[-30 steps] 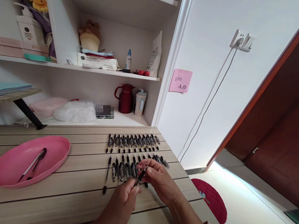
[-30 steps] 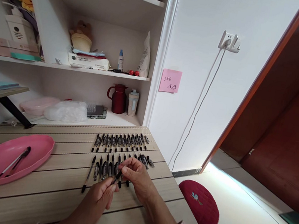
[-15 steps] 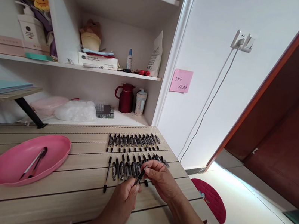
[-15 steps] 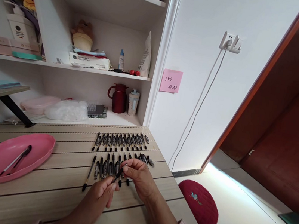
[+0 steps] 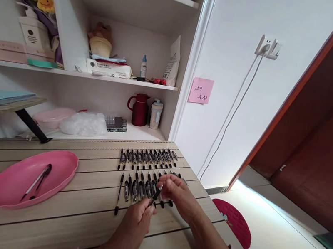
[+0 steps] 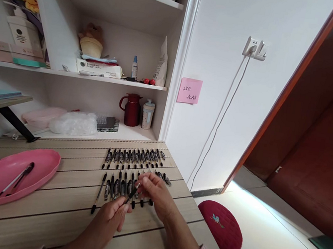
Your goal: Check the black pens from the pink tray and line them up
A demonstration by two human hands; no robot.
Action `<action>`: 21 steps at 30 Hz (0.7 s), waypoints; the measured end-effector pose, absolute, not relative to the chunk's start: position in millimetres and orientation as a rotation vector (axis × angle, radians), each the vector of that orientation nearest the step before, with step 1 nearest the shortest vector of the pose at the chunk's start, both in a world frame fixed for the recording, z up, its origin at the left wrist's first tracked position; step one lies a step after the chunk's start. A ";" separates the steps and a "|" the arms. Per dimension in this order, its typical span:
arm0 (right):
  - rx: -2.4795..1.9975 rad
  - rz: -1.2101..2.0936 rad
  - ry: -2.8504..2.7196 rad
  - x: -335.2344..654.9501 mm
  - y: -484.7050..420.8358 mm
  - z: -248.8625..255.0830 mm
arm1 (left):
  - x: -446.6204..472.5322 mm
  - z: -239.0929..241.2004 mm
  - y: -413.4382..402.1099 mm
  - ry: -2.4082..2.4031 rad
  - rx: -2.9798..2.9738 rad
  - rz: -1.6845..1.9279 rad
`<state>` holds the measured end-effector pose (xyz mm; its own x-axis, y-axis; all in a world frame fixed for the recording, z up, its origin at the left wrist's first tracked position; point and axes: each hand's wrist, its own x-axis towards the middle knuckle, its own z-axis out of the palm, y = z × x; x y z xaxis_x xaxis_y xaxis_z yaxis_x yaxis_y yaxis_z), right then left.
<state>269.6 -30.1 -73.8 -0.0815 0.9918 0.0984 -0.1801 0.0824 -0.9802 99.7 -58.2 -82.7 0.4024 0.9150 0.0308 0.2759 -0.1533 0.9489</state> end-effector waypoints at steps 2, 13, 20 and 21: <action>-1.183 1.058 -1.228 287.4 -20.0 -69.3 | 98.8 -81.9 -57.2 1.074 1.646 0.807; -2.169 0.221 -1.472 338.4 17.0 -84.1 | 95.3 -81.7 -54.8 1.085 1.618 0.771; -1.809 0.560 -1.388 326.6 8.6 -66.9 | 95.8 -85.0 -53.4 1.063 1.547 0.791; -1.605 0.726 -1.333 319.0 6.1 -62.4 | 95.9 -84.9 -53.2 1.064 1.543 0.788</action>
